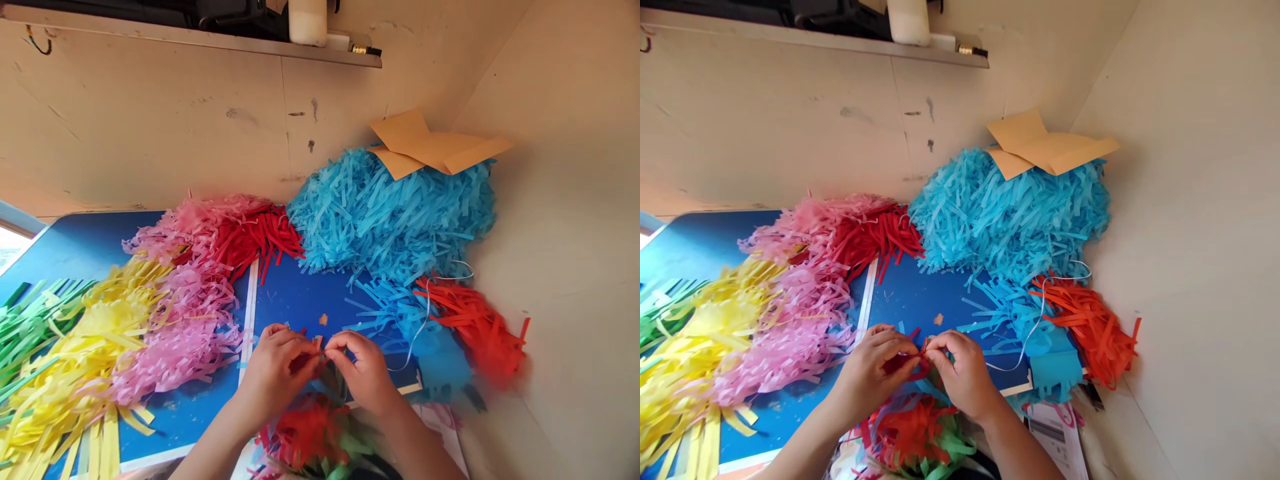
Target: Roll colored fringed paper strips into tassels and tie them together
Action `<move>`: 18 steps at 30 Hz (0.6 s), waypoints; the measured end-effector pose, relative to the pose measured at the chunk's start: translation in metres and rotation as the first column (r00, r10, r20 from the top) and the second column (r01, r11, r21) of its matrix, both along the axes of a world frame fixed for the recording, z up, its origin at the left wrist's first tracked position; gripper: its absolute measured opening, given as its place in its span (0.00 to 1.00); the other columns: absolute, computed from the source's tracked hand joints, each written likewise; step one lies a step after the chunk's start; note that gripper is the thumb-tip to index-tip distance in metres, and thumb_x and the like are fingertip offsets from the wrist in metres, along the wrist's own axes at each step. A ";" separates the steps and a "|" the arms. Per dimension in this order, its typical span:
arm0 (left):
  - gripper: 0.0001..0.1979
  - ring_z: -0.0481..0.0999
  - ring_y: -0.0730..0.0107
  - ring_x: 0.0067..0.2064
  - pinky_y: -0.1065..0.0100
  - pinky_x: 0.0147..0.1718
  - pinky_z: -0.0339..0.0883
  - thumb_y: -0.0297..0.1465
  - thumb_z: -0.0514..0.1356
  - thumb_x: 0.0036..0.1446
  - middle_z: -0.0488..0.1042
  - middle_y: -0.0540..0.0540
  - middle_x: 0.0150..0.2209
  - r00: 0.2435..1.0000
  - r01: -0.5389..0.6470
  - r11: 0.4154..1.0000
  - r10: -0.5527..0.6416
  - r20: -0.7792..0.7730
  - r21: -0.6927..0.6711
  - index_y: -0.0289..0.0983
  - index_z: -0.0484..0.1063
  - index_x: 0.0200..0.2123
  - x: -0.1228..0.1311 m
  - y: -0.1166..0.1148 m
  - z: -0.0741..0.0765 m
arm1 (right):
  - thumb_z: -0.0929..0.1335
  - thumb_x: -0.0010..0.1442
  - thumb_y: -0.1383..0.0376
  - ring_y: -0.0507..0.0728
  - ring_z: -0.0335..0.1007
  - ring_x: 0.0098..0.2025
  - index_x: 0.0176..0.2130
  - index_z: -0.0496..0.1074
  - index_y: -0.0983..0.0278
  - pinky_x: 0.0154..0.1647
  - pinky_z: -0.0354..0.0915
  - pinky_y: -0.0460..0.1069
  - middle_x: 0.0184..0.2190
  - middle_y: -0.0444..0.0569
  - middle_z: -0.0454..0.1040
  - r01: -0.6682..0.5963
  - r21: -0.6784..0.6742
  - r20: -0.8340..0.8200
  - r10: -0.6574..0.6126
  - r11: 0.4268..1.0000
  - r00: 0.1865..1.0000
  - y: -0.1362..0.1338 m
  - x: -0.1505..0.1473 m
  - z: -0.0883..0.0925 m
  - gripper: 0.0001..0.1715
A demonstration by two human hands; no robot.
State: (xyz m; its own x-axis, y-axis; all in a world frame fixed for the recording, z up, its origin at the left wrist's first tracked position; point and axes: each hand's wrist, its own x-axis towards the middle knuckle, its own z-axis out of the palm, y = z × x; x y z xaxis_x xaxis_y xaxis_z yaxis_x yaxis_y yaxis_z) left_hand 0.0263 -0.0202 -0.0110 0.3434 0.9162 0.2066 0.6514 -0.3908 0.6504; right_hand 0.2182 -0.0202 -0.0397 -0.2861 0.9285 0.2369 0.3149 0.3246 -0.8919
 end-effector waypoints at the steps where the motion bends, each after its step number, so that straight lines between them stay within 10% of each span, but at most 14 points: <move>1: 0.05 0.79 0.67 0.32 0.58 0.45 0.63 0.30 0.61 0.58 0.82 0.49 0.31 1.000 -0.008 1.000 0.008 -0.004 0.006 0.41 0.76 0.30 0.000 0.000 0.000 | 0.66 0.65 0.68 0.54 0.72 0.36 0.34 0.72 0.59 0.41 0.65 0.47 0.32 0.44 0.76 0.011 -0.001 -0.001 -0.011 1.000 1.000 0.000 0.000 0.000 0.07; 13: 0.02 0.78 0.70 0.34 0.70 0.33 0.70 0.30 0.63 0.60 0.79 0.49 0.32 0.977 -0.048 0.989 0.016 0.214 0.142 0.40 0.75 0.36 0.004 -0.005 -0.005 | 0.70 0.60 0.66 0.55 0.76 0.38 0.38 0.77 0.59 0.43 0.69 0.47 0.35 0.45 0.80 0.037 -0.201 -0.145 -0.067 0.979 0.987 -0.002 0.000 0.007 0.05; 18: 0.06 0.78 0.70 0.37 0.62 0.46 0.67 0.24 0.62 0.59 0.79 0.49 0.35 0.971 -0.066 0.920 -0.030 0.239 0.386 0.40 0.74 0.39 0.013 -0.006 -0.001 | 0.69 0.62 0.68 0.54 0.77 0.35 0.36 0.78 0.58 0.40 0.69 0.46 0.33 0.43 0.81 0.090 -0.055 -0.116 -0.096 0.994 0.989 -0.007 0.000 0.010 0.06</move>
State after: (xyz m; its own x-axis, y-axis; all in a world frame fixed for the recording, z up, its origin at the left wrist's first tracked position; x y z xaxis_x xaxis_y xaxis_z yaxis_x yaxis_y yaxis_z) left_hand 0.0391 -0.0261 -0.0124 0.2250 0.7520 0.6196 0.5076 -0.6333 0.5843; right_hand 0.2177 -0.0275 -0.0296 -0.1706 0.9612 0.2166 0.2334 0.2530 -0.9389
